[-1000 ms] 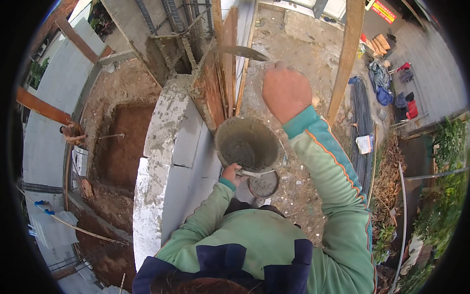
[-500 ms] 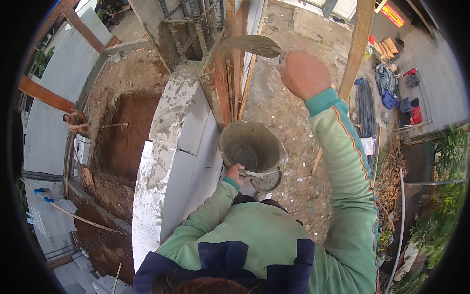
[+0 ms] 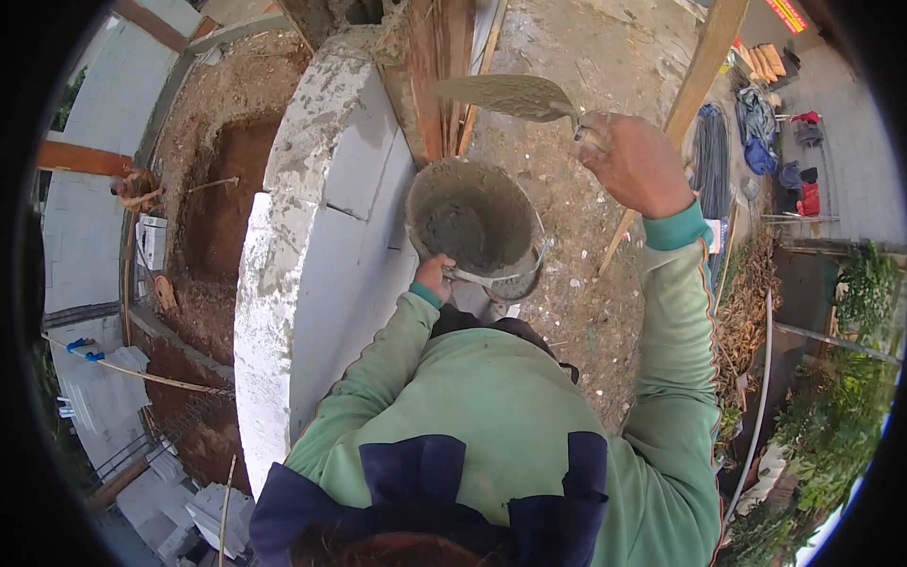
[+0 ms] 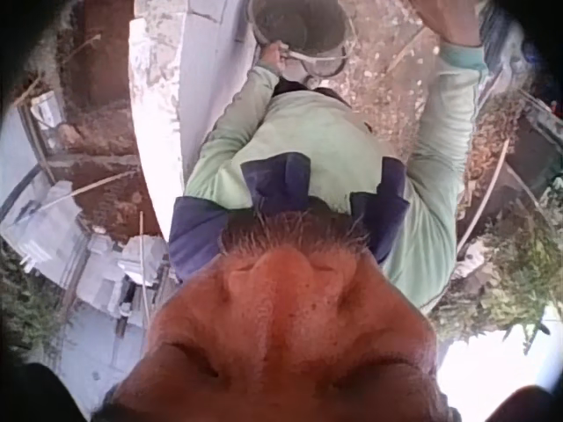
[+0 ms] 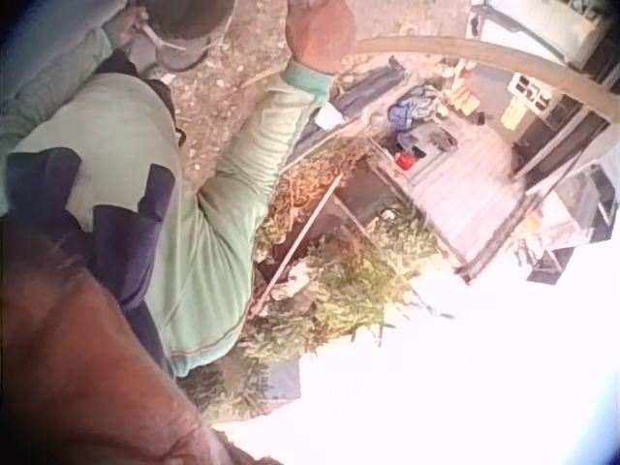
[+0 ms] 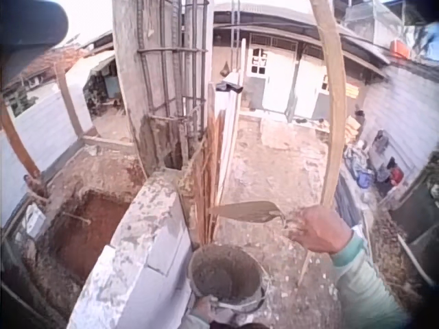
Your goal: The person applies wet cement mortar to the top of a concrete block wall using a trowel, scooping mortar from a bucket and spreading it onto the wall and into a vertical rebar column.
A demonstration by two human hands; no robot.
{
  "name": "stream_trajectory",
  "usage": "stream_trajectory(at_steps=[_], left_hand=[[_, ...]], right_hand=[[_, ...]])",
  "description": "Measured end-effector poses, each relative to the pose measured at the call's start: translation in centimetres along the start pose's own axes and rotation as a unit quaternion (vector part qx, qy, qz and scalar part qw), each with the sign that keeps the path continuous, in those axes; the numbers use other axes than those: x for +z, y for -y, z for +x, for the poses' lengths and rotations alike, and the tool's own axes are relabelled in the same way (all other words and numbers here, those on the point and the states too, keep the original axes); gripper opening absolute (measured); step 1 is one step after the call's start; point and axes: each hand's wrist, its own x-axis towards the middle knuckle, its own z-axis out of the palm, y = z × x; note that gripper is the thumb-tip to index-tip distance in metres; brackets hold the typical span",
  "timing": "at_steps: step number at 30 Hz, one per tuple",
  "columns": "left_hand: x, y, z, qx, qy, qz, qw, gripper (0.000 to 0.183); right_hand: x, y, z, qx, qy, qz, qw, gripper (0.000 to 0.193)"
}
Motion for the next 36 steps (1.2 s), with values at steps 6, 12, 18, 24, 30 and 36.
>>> stream_trajectory(at_steps=[6, 12, 18, 24, 30, 36], left_hand=[[2.8, -0.2, -2.8, 0.057, 0.008, 0.136, 0.989, 0.032], [10.4, -0.9, -6.7, 0.120, 0.053, 0.367, 0.921, 0.049], [15.7, -3.5, -8.8, 0.171, 0.093, 0.382, 0.903, 0.046], [19.1, -3.0, -13.1, 0.202, 0.092, 0.422, 0.879, 0.043], [19.2, -2.6, -14.2, 0.221, 0.093, 0.402, 0.884, 0.037], [19.9, -2.1, -13.9, 0.265, 0.085, 0.379, 0.882, 0.041]], right_hand=[[15.4, -1.9, -7.0, 0.185, 0.418, 0.056, 0.888, 0.026], [16.2, 2.7, -2.8, 0.304, 0.257, 0.057, 0.916, 0.020], [12.4, 1.6, -11.9, 0.140, 0.233, 0.030, 0.962, 0.024], [18.7, -4.0, -16.0, 0.158, 0.073, -0.006, 0.985, 0.031], [16.3, -5.7, -15.0, 0.137, 0.008, -0.019, 0.990, 0.033], [12.5, -5.8, -15.9, -0.034, 0.047, -0.053, 0.997, 0.029]])
